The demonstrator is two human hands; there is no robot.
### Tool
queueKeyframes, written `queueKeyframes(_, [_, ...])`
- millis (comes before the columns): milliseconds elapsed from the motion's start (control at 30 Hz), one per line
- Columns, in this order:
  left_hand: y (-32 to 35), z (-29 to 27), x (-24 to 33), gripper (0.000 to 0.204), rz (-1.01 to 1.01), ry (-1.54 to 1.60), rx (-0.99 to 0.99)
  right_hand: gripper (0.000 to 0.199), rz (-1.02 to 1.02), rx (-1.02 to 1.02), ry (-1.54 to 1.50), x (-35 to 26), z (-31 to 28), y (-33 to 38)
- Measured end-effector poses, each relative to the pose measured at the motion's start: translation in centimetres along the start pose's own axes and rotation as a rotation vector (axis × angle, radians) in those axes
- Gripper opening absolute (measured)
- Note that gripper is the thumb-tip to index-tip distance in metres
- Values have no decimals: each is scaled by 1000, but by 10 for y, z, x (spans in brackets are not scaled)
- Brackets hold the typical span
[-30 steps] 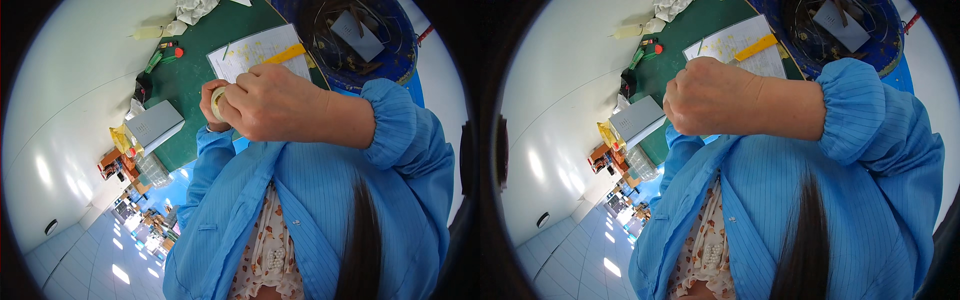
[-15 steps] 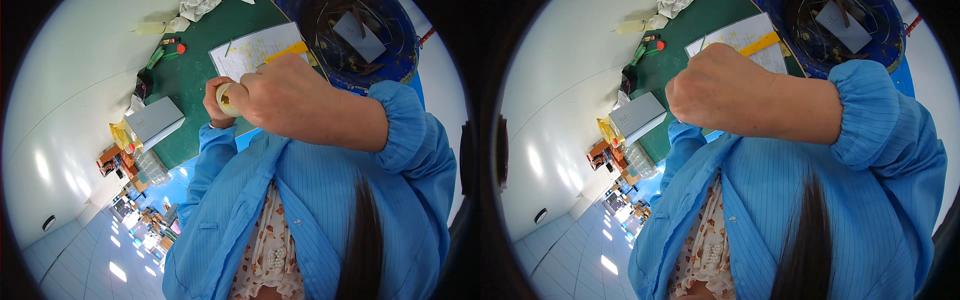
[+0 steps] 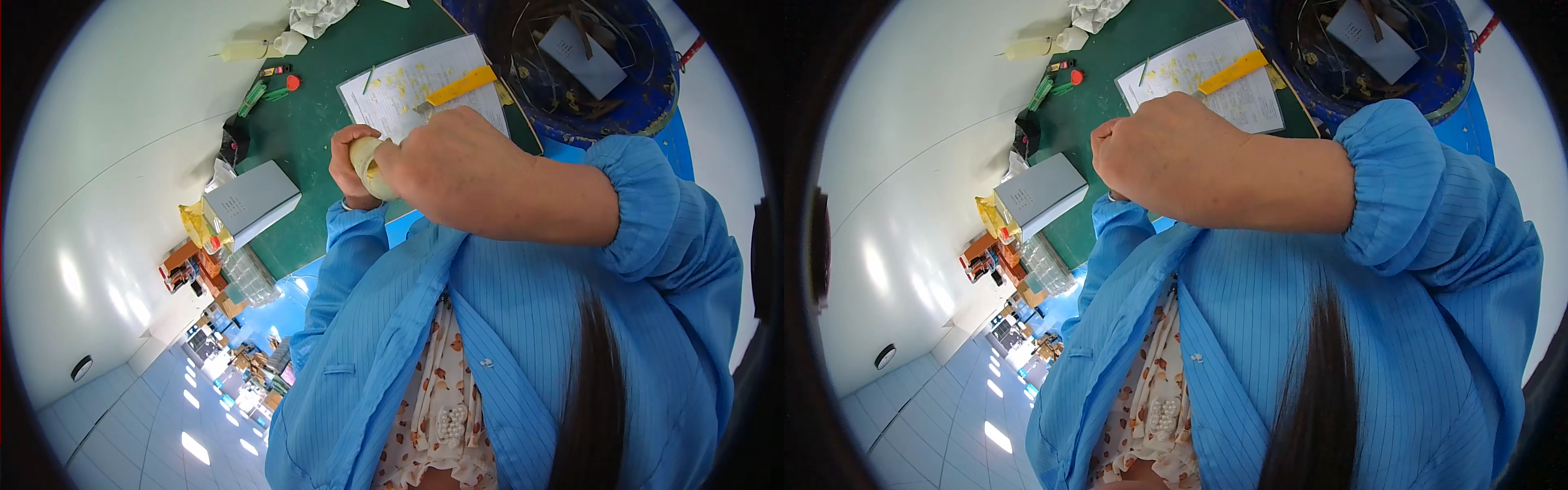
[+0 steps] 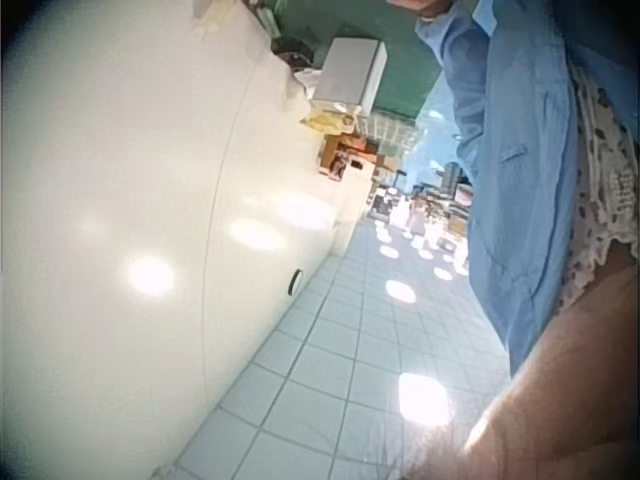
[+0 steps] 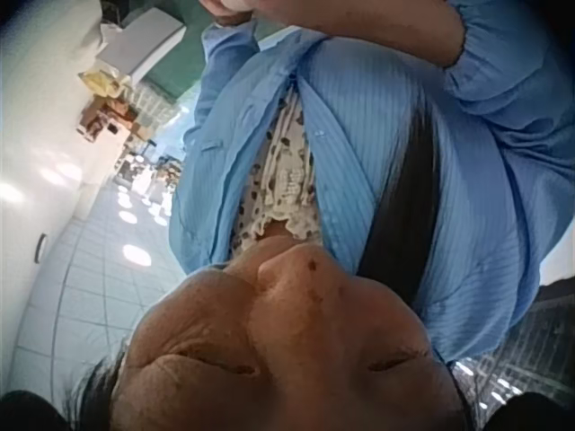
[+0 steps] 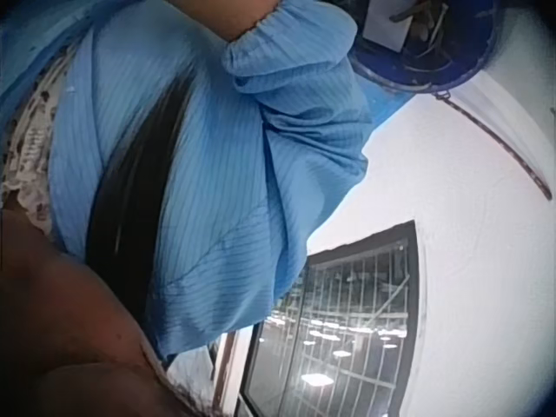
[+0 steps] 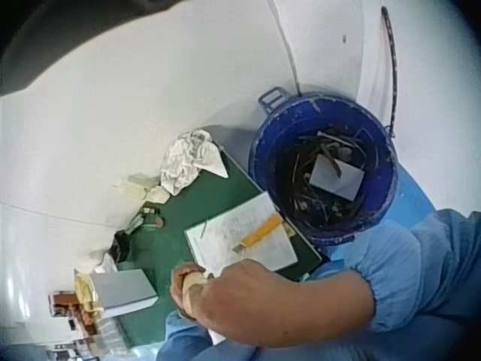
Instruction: Applying sealant from a tube and filling a small container with liquid from a large industrial can.
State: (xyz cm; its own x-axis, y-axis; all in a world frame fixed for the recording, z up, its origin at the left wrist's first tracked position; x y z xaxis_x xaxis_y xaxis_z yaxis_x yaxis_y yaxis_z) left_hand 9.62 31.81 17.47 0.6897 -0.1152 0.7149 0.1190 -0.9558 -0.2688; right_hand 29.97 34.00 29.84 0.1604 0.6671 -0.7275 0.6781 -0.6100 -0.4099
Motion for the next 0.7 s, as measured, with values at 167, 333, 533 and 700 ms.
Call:
queueKeyframes(167, [6,1,-9,41,-61,64,26,13,128,89,-327,10,3,10])
queueKeyframes(333, [7,0,-16,41,-111,72,-5,12,210,200,-345,6,0,21])
queueKeyframes(533, [9,4,-10,42,-92,-4,-63,10,78,16,208,-17,-6,13])
queueKeyframes(700, [10,8,6,42,36,-47,-84,10,-22,16,213,-9,6,9])
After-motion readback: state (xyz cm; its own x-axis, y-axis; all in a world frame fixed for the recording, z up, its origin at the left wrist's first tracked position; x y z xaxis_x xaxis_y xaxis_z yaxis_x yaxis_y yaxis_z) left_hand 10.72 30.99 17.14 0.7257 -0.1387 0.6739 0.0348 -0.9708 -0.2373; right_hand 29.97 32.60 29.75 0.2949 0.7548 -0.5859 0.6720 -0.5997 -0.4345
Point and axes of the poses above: each hand's wrist, its own y-axis away from the middle knuckle, its own z-axis out of the palm, x = y × z, the point moved 6 cm from there along -y, towards the middle knuckle, and after that the axes turned 15 degrees about -y, right-handed, at the moved point
